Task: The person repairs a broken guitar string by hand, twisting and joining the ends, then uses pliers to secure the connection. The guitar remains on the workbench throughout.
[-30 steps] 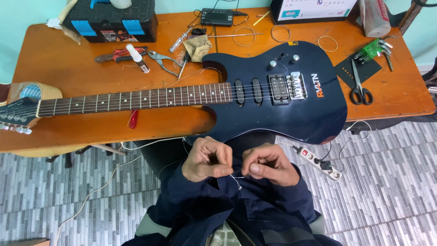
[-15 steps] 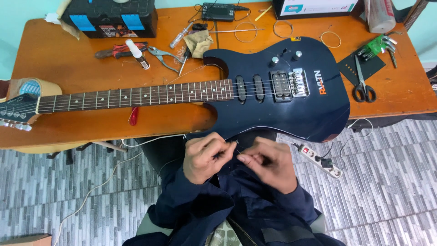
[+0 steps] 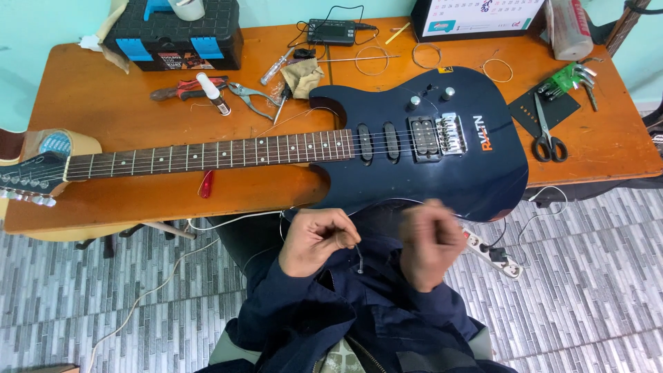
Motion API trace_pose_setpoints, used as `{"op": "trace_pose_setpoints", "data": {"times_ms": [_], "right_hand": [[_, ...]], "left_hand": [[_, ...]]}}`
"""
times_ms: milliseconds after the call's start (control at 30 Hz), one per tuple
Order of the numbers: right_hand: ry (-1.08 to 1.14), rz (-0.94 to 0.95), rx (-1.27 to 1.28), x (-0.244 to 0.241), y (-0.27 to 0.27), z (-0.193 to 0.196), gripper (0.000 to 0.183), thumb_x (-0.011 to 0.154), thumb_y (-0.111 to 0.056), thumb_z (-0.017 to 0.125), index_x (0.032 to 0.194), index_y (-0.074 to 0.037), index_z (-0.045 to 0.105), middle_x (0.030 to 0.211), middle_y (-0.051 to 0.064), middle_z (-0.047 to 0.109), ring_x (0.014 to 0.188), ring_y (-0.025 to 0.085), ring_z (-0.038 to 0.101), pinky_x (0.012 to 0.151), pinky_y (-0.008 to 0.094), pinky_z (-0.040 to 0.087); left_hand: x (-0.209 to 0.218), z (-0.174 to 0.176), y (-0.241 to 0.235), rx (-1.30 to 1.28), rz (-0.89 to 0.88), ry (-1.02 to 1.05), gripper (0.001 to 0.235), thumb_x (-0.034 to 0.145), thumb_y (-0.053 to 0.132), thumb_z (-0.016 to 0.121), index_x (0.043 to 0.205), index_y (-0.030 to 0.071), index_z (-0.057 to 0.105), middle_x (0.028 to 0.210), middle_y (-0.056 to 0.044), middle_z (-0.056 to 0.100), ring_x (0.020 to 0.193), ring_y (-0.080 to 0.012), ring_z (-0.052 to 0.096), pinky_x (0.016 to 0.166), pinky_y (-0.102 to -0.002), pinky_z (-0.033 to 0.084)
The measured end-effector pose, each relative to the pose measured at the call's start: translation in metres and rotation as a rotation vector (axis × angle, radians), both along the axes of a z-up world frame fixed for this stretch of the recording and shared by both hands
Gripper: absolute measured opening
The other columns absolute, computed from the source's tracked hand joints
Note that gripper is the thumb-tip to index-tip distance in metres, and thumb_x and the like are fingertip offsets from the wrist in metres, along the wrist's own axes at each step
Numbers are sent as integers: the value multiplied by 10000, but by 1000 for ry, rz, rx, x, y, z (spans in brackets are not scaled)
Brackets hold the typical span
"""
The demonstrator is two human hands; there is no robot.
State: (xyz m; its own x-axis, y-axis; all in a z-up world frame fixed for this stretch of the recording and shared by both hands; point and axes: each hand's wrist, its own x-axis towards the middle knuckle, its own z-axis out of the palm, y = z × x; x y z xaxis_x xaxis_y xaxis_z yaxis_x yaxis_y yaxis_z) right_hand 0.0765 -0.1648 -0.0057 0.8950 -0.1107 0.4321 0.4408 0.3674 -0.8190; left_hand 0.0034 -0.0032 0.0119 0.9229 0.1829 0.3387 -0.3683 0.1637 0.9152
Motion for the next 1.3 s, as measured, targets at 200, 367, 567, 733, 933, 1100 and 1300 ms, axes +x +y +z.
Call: {"op": "trace_pose_setpoints", "data": {"times_ms": [200, 367, 567, 733, 933, 1100, 1300], "right_hand": [[431, 101, 449, 58, -57, 9, 144, 1122, -308, 527, 1057, -182, 555, 778, -130, 286, 562, -47, 302, 485, 89, 218], [469, 235, 410, 98, -71, -10, 149, 1123, -283, 535, 1075, -144, 563, 787, -93, 397, 584, -8, 384, 530, 121, 301], [186, 547, -355, 84, -67, 12, 83, 973, -218, 698, 961, -136, 693, 918, 37, 719, 1026, 218, 759, 906, 390, 600], [-233, 705, -1078, 28, -48, 80, 499, 871, -406, 697, 1255, -87, 706, 1545, 169, 523, 1460, 358, 476, 1169, 548, 403], [-591, 958, -735, -24, -5, 89, 448, 992, -328, 663, 1251, 28, 575, 1184, 220, 678, 1078, 365, 712, 1006, 419, 577], [-541, 745, -705, -19, -14, 64, 294, 1073, -57, 521, 1324, 93, 550, 974, 174, 689, 821, 271, 734, 773, 308, 643], [-549, 476, -816, 30, -47, 62, 482, 1110, -314, 329, 842, -70, 647, 978, 135, 765, 967, 279, 789, 844, 378, 626]], "left_hand": [[-17, -35, 89, -489, 585, -84, 323, 823, -110, 688, 832, 183, 550, 864, 46, 592, 726, -57, 512, 532, -188, 385], [-70, -12, 208, -439, 704, -164, 157, 1101, 84, 572, 967, 160, 539, 935, 59, 585, 734, -36, 494, 582, -131, 335], [-98, 1, 225, -268, 661, -79, 181, 1109, 157, 619, 971, 173, 504, 870, 28, 480, 573, -3, 340, 575, -174, 253], [-171, 5, 164, 667, 1060, 69, 186, 1314, -138, 608, 1142, -74, 582, 937, -259, 623, 819, -285, 630, 742, -358, 510], [-89, 56, 1, 988, 382, -26, 107, 902, 185, 755, 983, 116, 742, 998, -3, 694, 745, -157, 705, 684, -308, 542], [-55, 54, -14, 954, 515, -204, 106, 923, 94, 729, 931, -12, 731, 863, -82, 686, 718, -176, 721, 692, -242, 641], [-59, 25, 60, 867, 157, 17, 144, 865, 83, 745, 1003, 106, 781, 881, -43, 795, 712, -130, 750, 707, -258, 635]]}}
